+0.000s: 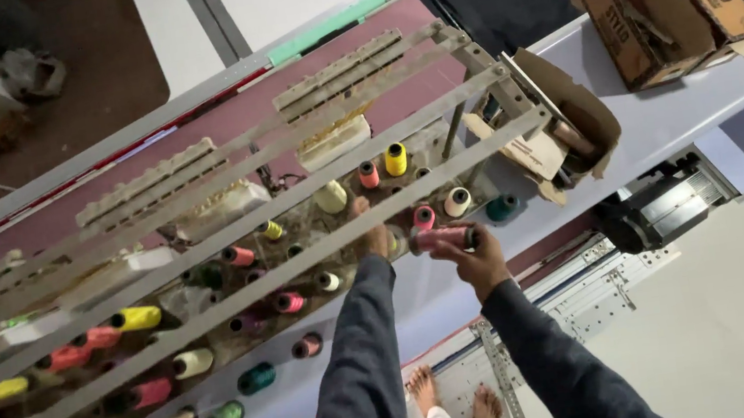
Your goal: The person takes pink thread spools from a cardboard box and places them onto a multi-tiered rack on a sewing machine. They arrange the spools in a row, occasionally adjusting their positions to fit them securely.
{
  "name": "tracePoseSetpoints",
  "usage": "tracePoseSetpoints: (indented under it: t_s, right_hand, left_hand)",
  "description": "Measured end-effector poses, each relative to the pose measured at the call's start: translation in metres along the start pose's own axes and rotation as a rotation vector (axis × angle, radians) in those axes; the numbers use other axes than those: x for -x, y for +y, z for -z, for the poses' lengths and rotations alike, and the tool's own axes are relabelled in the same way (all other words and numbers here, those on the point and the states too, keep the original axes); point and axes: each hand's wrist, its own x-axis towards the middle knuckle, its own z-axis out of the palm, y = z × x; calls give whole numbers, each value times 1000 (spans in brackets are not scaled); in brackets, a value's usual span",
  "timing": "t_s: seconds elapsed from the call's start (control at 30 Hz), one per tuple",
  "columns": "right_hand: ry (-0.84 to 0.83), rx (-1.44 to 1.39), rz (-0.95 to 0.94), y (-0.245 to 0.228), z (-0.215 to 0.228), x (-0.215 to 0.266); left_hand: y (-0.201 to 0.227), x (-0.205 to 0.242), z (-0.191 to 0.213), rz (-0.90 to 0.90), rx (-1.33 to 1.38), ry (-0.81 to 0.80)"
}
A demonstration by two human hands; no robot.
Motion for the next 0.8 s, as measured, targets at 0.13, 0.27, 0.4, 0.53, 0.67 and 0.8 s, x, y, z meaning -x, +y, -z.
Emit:
tracePoseSetpoints:
  t_s: [0.13,0.27,0.4,0.53,0.67,0.8]
  right_hand:
    - [-49,156,162,14,3,-25]
    - [-112,146,50,18,-18,-32]
    - [-80,59,31,-2,-38,-31]
    - [-90,172,91,16,-49,-40]
    - [-105,333,282,32,-43,-60]
    - [-124,70,250,60,-61,-85]
  left_hand:
    - [14,-34,-13,-13,-100,-51]
    - [25,-55,-27,211,-227,-140]
    - [36,-64,-26,145,-158,-148]
    - [68,-48,9,15,-67,-97]
    - [100,-32,42,-179,32,-2]
    - [166,-13,86,-316,-73,219]
